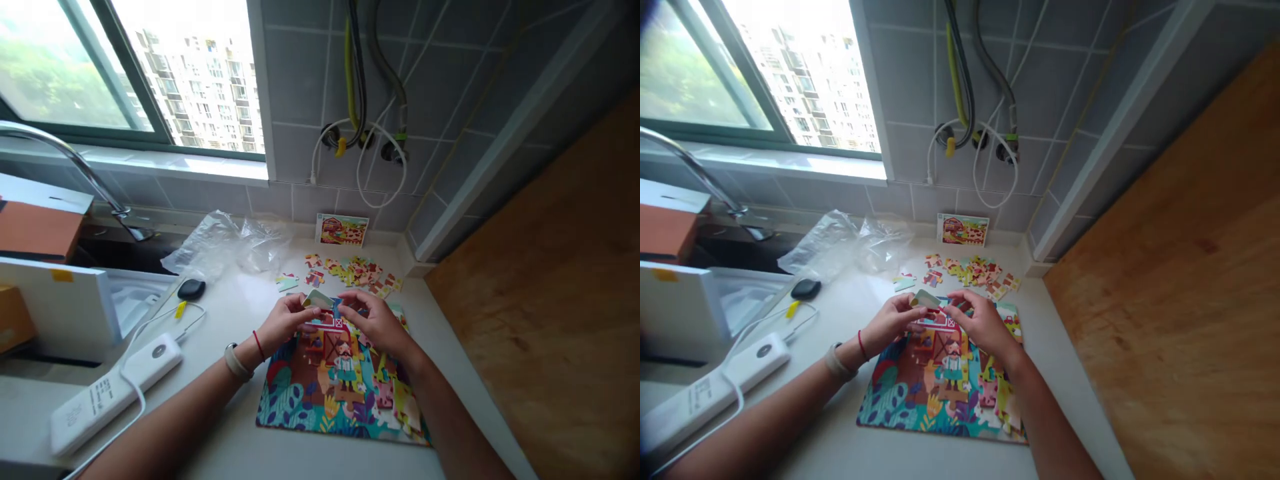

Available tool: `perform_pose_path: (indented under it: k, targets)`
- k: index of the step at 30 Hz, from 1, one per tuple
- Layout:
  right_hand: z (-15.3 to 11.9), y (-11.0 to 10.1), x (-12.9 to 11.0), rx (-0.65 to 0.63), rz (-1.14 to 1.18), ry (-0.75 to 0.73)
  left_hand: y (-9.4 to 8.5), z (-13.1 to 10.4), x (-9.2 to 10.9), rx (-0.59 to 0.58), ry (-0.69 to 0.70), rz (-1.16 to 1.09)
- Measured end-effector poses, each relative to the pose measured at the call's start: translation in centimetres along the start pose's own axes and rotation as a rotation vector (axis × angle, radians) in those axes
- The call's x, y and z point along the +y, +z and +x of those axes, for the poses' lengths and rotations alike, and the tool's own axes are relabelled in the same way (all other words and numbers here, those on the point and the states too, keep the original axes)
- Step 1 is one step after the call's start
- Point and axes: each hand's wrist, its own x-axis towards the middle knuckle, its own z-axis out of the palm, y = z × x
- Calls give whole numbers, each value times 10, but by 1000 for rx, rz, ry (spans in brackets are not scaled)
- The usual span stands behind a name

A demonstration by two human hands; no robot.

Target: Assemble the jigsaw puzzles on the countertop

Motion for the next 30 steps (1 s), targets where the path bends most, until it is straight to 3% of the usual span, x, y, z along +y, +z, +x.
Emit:
perform_pose_path:
  k: [3, 6, 11, 14, 19, 25, 30]
  targets:
    - [8, 18, -2, -86, 107, 21, 3, -3, -5, -98, 37, 135]
    - [8, 19, 8, -35, 123, 53, 2, -6, -2, -123, 150, 321]
    - [4, 2, 25, 232, -170, 4, -25, 0, 12, 118, 537, 803]
    - [6, -1, 29, 244, -193, 4, -49, 6, 13, 209, 616, 931]
    - [8, 14, 30, 177, -51, 72, -64, 2, 7, 55, 729, 987]
    - [1, 30, 20, 29, 18, 74, -41, -10, -1, -229, 786, 984]
    - [1, 34, 23, 29, 61, 108, -36, -9, -8, -225, 766, 1016]
